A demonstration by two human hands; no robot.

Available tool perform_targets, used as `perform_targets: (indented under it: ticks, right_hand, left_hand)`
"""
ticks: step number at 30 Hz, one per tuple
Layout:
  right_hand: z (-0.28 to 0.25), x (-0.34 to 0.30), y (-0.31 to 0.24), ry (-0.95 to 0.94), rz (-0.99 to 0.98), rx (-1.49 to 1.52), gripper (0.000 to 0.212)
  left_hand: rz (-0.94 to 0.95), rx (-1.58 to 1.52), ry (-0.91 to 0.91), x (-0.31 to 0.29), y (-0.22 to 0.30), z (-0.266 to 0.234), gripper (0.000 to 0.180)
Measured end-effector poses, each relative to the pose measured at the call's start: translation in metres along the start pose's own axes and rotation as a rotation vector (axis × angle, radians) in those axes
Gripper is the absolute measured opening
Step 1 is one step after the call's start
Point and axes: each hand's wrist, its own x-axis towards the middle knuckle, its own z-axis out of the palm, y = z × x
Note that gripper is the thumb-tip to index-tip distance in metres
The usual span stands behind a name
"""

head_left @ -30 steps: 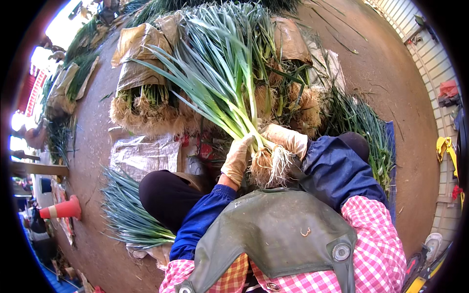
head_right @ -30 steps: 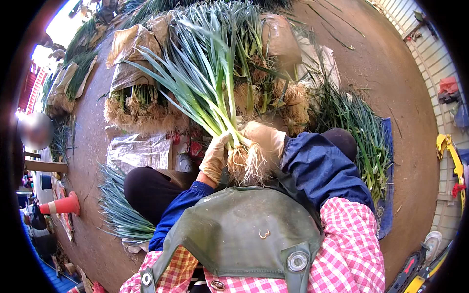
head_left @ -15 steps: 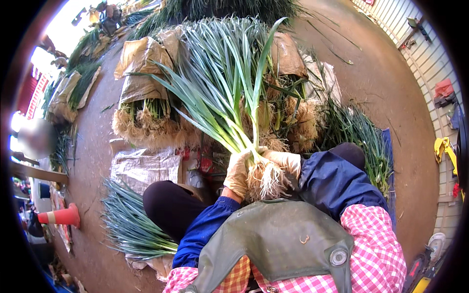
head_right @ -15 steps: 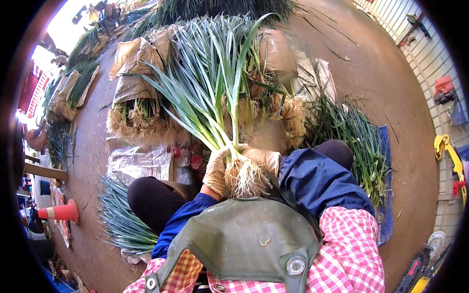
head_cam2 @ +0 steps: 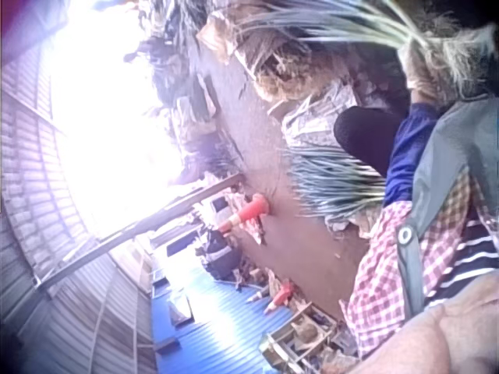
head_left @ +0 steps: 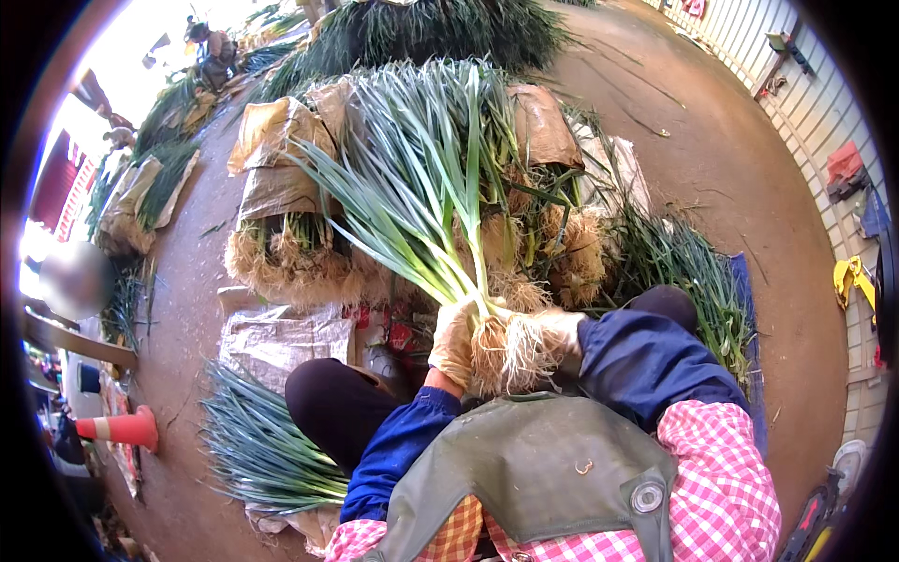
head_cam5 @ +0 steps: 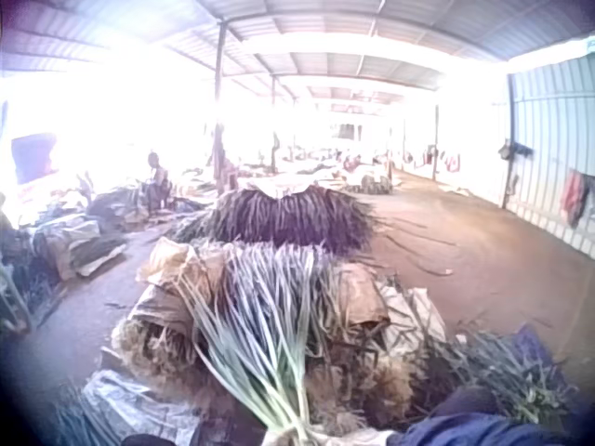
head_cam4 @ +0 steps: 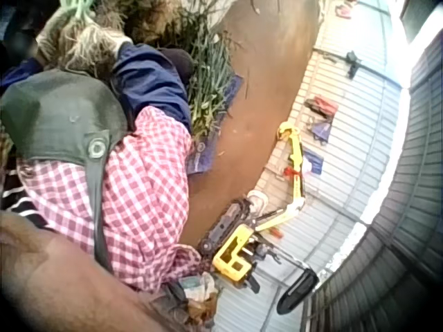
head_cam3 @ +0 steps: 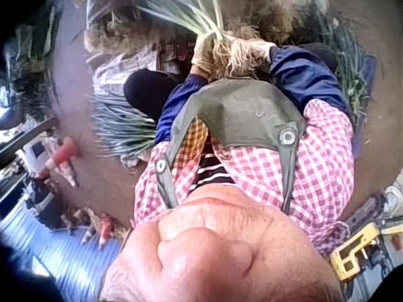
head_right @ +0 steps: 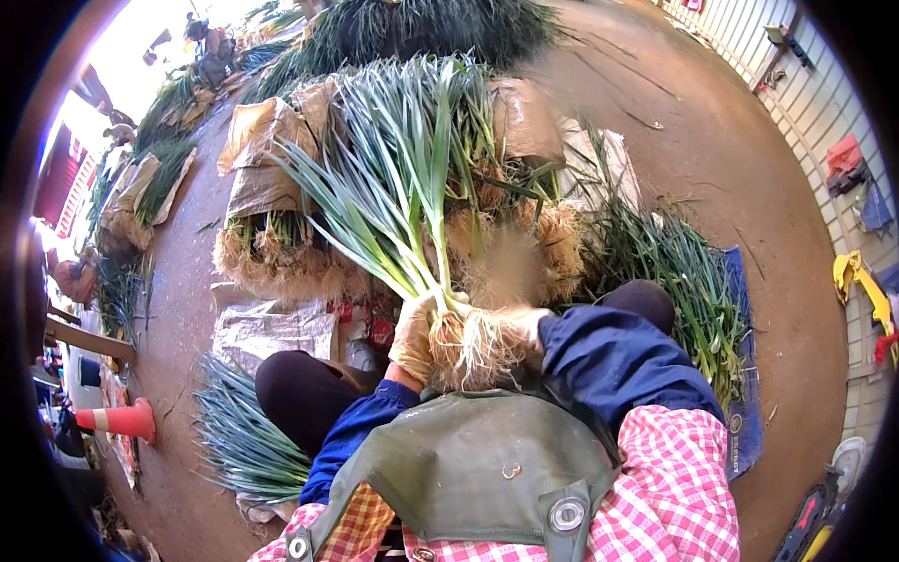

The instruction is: The person cleans produce by stripping away outer leaves and debris from green onion stalks by hand.

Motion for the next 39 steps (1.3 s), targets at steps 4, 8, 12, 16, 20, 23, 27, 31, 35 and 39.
perform_targets:
  ticks: [4, 8, 12, 16, 20, 23, 27, 31, 35, 39]
  right_hand:
    - [-0.065, 0.032, 0.045, 0.053, -0.015, -0.242, 0.021]
    - [-0.08, 0.044, 0.01, 0.012, 0.02, 0.29, 0.039]
    - [-0.037, 0.066, -0.031, 0.023, 0.08, 0.961, 0.043]
    - [-0.015, 0.084, -0.055, 0.036, 0.154, 1.301, 0.031]
    - [0.002, 0.1, -0.043, 0.06, 0.111, 1.522, 0.039]
    - [0.02, 0.115, -0.046, 0.135, 0.069, 1.583, 0.044]
    - [0.033, 0.119, -0.041, 0.175, 0.045, 1.598, 0.043]
    - [0.025, 0.114, -0.041, 0.055, 0.039, 1.567, 0.04]
    - [0.01, 0.105, -0.056, -0.065, -0.004, 1.561, 0.037]
    - [-0.019, 0.095, -0.091, -0.131, -0.329, 1.671, 0.037]
  left_hand:
    - [-0.042, 0.075, 0.061, 0.004, -0.005, -0.013, 0.03]
    - [0.025, 0.122, 0.042, 0.011, -0.006, -0.026, 0.028]
    - [-0.011, -0.138, 0.036, 0.016, -0.022, -0.044, 0.026]
    - [-0.075, -0.446, 0.039, 0.002, -0.007, -0.047, 0.037]
    - [-0.129, -0.564, 0.01, -0.014, 0.007, -0.009, 0.054]
    - [-0.096, -0.409, 0.127, -0.002, 0.004, -0.015, 0.038]
    - [0.026, -0.148, 0.127, 0.003, -0.003, -0.014, 0.017]
    - [-0.054, -0.056, 0.1, -0.005, 0.007, -0.015, 0.013]
    - [-0.167, 0.045, 0.15, -0.034, 0.033, 0.0, 0.018]
    - [-0.169, 0.312, 0.131, -0.096, 0.094, 0.032, 0.032]
